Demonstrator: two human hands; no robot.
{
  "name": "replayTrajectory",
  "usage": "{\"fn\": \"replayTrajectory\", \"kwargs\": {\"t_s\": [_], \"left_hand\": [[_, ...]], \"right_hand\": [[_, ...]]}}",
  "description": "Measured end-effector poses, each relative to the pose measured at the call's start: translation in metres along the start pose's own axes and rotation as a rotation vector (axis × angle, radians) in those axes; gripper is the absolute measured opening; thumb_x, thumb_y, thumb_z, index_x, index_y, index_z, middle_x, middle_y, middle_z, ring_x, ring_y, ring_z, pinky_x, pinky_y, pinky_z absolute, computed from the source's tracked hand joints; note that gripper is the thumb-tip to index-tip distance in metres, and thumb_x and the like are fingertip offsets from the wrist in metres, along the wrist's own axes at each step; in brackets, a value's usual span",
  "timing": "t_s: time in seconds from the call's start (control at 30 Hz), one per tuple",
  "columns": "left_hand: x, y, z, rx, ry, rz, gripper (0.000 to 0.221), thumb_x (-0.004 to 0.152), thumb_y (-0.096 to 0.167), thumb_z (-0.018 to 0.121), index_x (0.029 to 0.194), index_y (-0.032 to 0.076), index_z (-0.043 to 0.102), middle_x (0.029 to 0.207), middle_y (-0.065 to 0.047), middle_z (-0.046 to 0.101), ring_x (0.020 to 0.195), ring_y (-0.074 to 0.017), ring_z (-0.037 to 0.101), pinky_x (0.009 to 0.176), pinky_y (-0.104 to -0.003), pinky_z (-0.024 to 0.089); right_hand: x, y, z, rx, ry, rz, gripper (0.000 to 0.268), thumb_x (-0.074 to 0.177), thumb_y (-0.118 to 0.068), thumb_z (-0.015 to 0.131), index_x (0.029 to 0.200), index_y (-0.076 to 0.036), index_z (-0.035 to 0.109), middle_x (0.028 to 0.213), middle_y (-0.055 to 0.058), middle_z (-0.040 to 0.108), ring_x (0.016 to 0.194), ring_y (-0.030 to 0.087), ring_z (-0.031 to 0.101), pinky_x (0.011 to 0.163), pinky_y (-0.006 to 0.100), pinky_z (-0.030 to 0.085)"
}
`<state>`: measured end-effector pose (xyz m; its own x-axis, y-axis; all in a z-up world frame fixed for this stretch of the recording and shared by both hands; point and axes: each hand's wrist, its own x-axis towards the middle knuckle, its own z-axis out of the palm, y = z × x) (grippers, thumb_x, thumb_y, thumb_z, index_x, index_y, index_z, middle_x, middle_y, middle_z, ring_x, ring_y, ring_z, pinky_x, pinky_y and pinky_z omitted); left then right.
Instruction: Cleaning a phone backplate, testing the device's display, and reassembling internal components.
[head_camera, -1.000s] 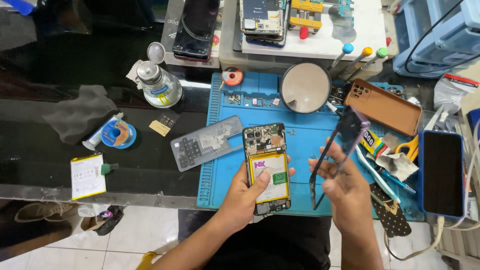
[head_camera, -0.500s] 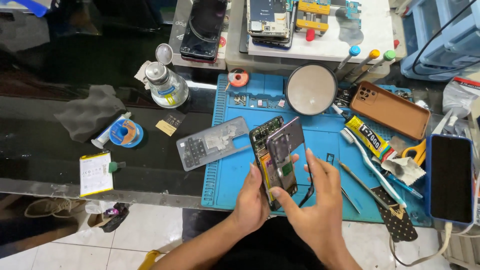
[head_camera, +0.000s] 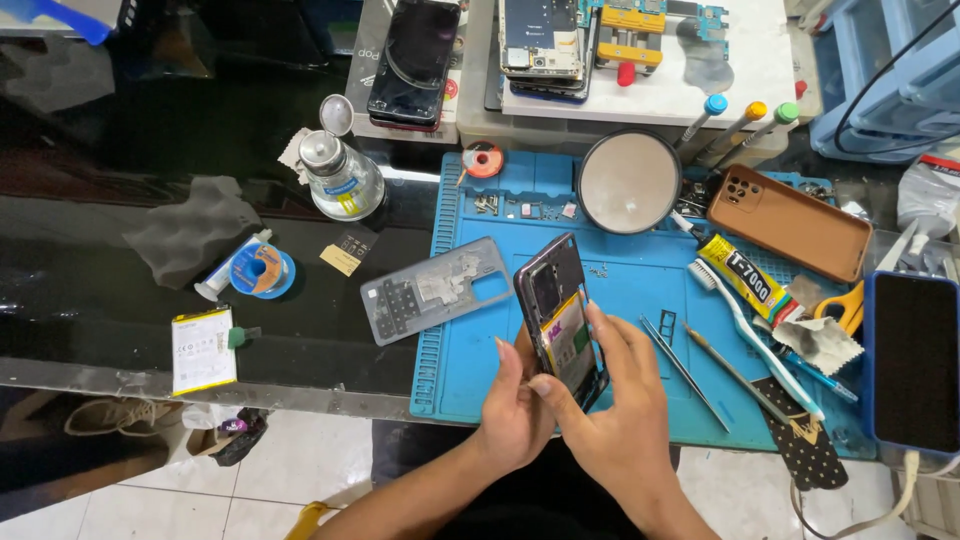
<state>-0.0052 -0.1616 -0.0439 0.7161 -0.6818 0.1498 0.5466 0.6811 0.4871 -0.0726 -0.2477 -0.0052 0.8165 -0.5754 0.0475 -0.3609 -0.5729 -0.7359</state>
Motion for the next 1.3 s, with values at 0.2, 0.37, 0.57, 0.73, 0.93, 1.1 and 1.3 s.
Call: {"fn": "replayTrajectory", "kwargs": {"t_s": [0.2,0.37,0.57,0.73,0.93,1.1,1.3], "left_hand": [[-0.002,-0.008,-0.006,-0.056,0.039,-0.003,0.071,0.109,0.055,0.026,0.163,0.009,0.027,0.16,-0.014,0.041,0.147,-0.0246,0.042,0.125,-0.04,0.034],[-0.001,-0.008,-0.008,-0.038,0.045,-0.016,0.07,0.109,0.054,0.023,0.163,0.009,0.025,0.165,-0.011,0.035,0.152,-0.0237,0.036,0.128,-0.039,0.029],[-0.002,-0.008,-0.007,-0.05,0.025,-0.041,0.068,0.109,0.054,0.022,0.167,0.019,0.015,0.171,0.0,0.025,0.151,-0.012,0.031,0.126,-0.031,0.027],[-0.003,-0.011,-0.012,-0.025,0.045,-0.062,0.07,0.107,0.056,0.023,0.167,0.022,0.01,0.172,0.0,0.022,0.149,-0.0092,0.035,0.122,-0.026,0.03],[0.001,0.002,-0.002,0.222,0.243,-0.131,0.068,0.105,0.031,0.05,0.164,0.019,0.02,0.172,-0.002,0.023,0.148,-0.0092,0.033,0.115,-0.025,0.035],[0.004,0.007,0.002,0.416,0.332,-0.074,0.076,0.092,0.014,0.071,0.159,0.014,0.035,0.156,-0.011,0.05,0.137,-0.0203,0.055,0.114,-0.034,0.048],[0.005,0.012,-0.003,0.617,0.291,-0.038,0.066,0.094,0.014,0.07,0.154,0.014,0.044,0.153,-0.009,0.049,0.138,-0.0248,0.057,0.112,-0.033,0.053]], "right_hand": [[0.001,-0.003,-0.003,-0.017,-0.02,-0.024,0.081,0.084,-0.063,0.061,0.148,-0.013,0.053,0.15,0.012,0.056,0.138,0.027,0.054,0.107,0.044,0.047],[-0.001,0.004,0.002,-0.019,-0.024,-0.133,0.062,0.092,-0.048,0.063,0.147,-0.023,0.055,0.157,0.01,0.051,0.139,0.025,0.057,0.104,0.041,0.051],[-0.001,0.012,0.003,-0.016,-0.124,-0.252,0.065,0.099,-0.039,0.058,0.157,-0.022,0.037,0.166,0.011,0.04,0.148,0.03,0.048,0.1,0.041,0.054],[0.002,0.011,0.0,0.046,-0.212,-0.268,0.071,0.101,-0.027,0.057,0.162,-0.012,0.023,0.166,0.015,0.036,0.15,0.032,0.042,0.116,0.041,0.043],[0.007,0.01,-0.01,0.121,-0.249,-0.242,0.065,0.099,-0.021,0.058,0.158,-0.008,0.034,0.162,0.013,0.044,0.151,0.028,0.042,0.121,0.04,0.036],[0.009,0.005,-0.018,0.093,-0.428,-0.062,0.081,0.093,-0.016,0.06,0.163,-0.016,0.019,0.167,0.011,0.035,0.152,0.03,0.037,0.117,0.043,0.035],[0.009,0.019,-0.016,0.2,-0.309,-0.076,0.062,0.099,-0.017,0.048,0.158,-0.007,0.03,0.158,0.015,0.05,0.141,0.027,0.055,0.114,0.038,0.04]]}}
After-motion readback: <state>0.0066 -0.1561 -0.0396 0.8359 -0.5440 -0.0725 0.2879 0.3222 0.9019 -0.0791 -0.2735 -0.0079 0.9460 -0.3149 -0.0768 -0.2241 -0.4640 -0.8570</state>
